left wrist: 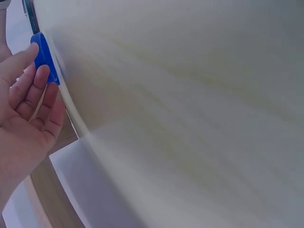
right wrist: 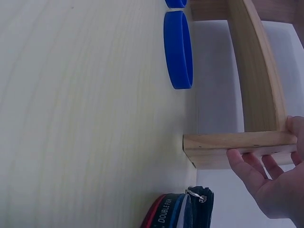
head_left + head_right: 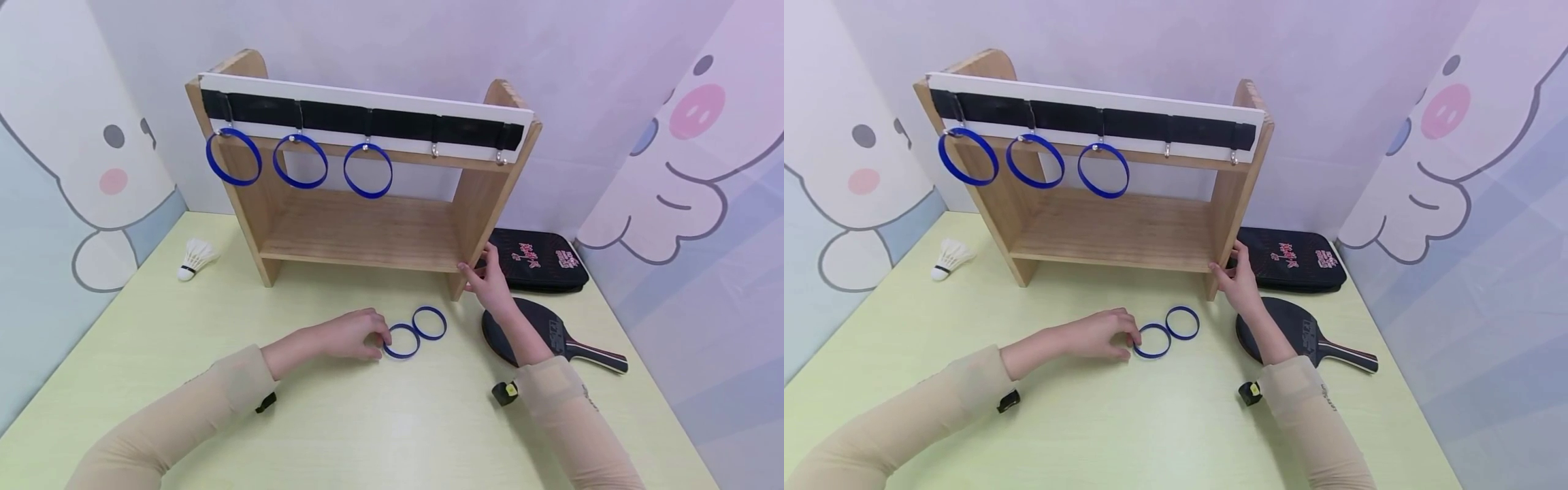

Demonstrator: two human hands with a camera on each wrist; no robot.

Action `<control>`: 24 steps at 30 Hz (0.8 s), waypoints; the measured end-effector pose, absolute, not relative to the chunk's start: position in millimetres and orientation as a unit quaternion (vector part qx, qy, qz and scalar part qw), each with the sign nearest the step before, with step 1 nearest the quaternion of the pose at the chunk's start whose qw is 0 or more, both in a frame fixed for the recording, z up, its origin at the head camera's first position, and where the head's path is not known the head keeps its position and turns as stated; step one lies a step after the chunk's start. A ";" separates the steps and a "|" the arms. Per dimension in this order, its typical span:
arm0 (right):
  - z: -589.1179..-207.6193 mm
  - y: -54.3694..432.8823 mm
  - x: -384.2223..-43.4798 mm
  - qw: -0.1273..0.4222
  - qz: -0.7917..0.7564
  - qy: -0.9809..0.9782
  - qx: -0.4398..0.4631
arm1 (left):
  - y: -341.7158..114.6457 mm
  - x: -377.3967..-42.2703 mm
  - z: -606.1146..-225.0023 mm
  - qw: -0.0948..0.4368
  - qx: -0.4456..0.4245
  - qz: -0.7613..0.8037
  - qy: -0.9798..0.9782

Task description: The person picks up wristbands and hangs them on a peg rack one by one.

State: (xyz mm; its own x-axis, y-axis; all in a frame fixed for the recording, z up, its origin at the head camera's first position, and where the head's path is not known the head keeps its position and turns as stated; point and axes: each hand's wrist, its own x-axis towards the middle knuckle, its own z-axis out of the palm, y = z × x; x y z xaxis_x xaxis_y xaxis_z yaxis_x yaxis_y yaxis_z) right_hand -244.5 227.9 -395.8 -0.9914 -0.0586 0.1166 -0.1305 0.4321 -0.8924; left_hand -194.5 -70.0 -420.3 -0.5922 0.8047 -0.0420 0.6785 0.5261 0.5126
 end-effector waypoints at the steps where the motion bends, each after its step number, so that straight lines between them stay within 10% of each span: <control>1: -395.8 227.7 -244.4 0.035 0.530 -0.845 0.056 | -69.7 -194.4 -419.5 0.134 0.427 0.231 0.864; 24: -396.9 228.0 -245.3 0.032 0.525 -0.849 0.052 | -71.7 -195.9 -375.3 0.035 0.390 0.307 0.868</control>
